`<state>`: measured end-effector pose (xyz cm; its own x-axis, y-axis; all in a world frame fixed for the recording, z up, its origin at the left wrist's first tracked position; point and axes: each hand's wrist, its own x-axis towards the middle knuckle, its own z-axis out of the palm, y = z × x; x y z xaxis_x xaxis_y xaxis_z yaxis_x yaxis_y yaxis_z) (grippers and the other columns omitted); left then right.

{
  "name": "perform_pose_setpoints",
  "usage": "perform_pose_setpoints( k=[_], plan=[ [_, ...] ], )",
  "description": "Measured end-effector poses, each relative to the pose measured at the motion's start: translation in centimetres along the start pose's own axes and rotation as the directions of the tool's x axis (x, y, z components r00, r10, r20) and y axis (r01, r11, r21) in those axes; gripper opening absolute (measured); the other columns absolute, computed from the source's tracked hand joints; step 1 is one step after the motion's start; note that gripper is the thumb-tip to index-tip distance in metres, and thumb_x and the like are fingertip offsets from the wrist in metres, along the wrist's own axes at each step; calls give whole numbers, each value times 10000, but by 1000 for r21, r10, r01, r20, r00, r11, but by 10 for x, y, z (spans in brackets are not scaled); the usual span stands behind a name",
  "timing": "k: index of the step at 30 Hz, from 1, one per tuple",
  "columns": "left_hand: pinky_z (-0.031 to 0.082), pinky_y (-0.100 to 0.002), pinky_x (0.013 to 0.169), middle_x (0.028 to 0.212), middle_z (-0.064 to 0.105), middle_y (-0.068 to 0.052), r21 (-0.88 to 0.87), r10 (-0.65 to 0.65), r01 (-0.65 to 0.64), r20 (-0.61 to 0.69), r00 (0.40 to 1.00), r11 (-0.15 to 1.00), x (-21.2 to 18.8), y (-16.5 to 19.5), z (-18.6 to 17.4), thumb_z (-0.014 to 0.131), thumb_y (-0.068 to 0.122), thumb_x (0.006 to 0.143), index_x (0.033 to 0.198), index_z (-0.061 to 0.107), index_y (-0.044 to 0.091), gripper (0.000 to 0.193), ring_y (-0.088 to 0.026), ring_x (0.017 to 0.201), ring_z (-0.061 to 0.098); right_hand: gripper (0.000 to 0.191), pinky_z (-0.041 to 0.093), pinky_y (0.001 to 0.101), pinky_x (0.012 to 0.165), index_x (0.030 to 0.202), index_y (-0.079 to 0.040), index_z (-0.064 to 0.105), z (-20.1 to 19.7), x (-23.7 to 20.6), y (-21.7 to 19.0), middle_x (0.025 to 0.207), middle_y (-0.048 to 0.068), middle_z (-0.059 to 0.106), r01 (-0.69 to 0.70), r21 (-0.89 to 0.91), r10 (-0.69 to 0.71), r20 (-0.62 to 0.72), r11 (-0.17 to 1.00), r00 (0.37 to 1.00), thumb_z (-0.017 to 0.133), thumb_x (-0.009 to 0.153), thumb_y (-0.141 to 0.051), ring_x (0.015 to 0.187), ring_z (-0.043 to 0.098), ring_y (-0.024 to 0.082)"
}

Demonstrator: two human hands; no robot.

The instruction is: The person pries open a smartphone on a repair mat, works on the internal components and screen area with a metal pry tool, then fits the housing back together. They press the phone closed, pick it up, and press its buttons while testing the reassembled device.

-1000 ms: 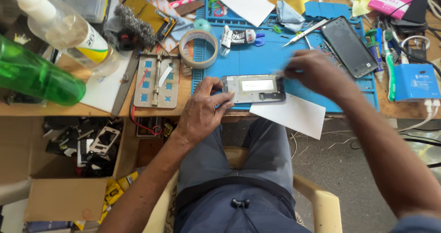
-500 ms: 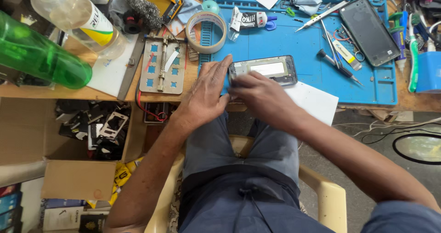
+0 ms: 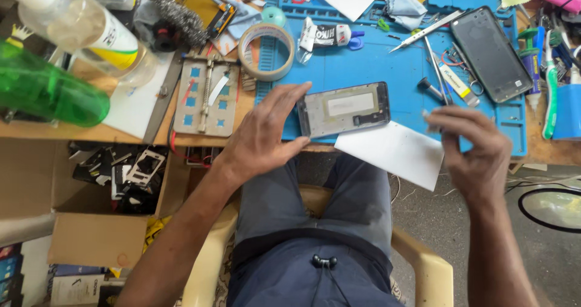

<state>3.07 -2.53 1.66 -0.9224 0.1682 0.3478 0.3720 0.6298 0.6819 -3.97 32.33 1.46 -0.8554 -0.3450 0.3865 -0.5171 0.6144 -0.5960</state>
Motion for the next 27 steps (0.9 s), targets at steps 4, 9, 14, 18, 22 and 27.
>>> perform_pose_setpoints(
  k=[4, 9, 14, 18, 22, 27],
  plan=[
    [594, -326, 952, 1410, 477, -126, -281, -157, 161, 40, 987, 946, -2, 0, 8, 785, 31, 794, 1425, 573, 34, 667, -259, 1181, 649, 501, 545, 395, 933, 1128, -51, 745, 9, -24, -14, 1195, 126, 711, 310, -70, -290, 212, 948, 933, 678, 639, 38, 1088, 683, 281],
    [586, -314, 959, 1459, 429, -61, -534, -317, 324, 109, 942, 781, 10, -6, 13, 740, -34, 811, 1313, 652, 17, 512, -179, 1155, 637, 415, 536, 397, 964, 1188, -92, 752, 11, -22, -13, 1262, 41, 712, 435, -246, -384, 227, 866, 895, 769, 780, -18, 1143, 667, 252],
    [574, -338, 934, 1485, 385, -70, -674, -401, 315, 30, 915, 668, 21, 7, -1, 724, -100, 787, 1304, 636, -12, 532, -184, 1169, 612, 408, 539, 400, 963, 1157, -71, 756, 18, 18, -3, 1258, 60, 714, 532, -127, -488, 265, 837, 832, 751, 751, -109, 1159, 664, 271],
    [576, -336, 1000, 1494, 376, -87, -647, -365, 234, -73, 928, 725, 6, 45, -37, 702, -134, 769, 1304, 602, -55, 550, -202, 1238, 627, 398, 522, 392, 1022, 1168, -49, 724, 9, 18, -1, 1258, 85, 696, 332, 18, -332, 75, 943, 940, 797, 818, -225, 1190, 650, 257],
    [586, -363, 1011, 1527, 362, -97, -719, -290, 112, -129, 948, 686, -13, 93, -47, 742, -141, 734, 1287, 601, -84, 573, -223, 1255, 635, 260, 562, 321, 982, 1196, -90, 748, -7, 1, 4, 1262, 67, 721, -60, 42, 67, -190, 997, 979, 757, 961, -201, 1180, 700, 186],
    [563, -388, 964, 1515, 392, -104, -798, -307, 301, 153, 939, 523, 6, 63, -24, 735, -136, 768, 1312, 616, -82, 560, -218, 1200, 621, 400, 540, 407, 906, 1112, -94, 748, -18, 8, 18, 1148, 91, 721, 43, -175, -61, -99, 984, 993, 839, 755, -250, 1061, 686, 286]
  ],
)
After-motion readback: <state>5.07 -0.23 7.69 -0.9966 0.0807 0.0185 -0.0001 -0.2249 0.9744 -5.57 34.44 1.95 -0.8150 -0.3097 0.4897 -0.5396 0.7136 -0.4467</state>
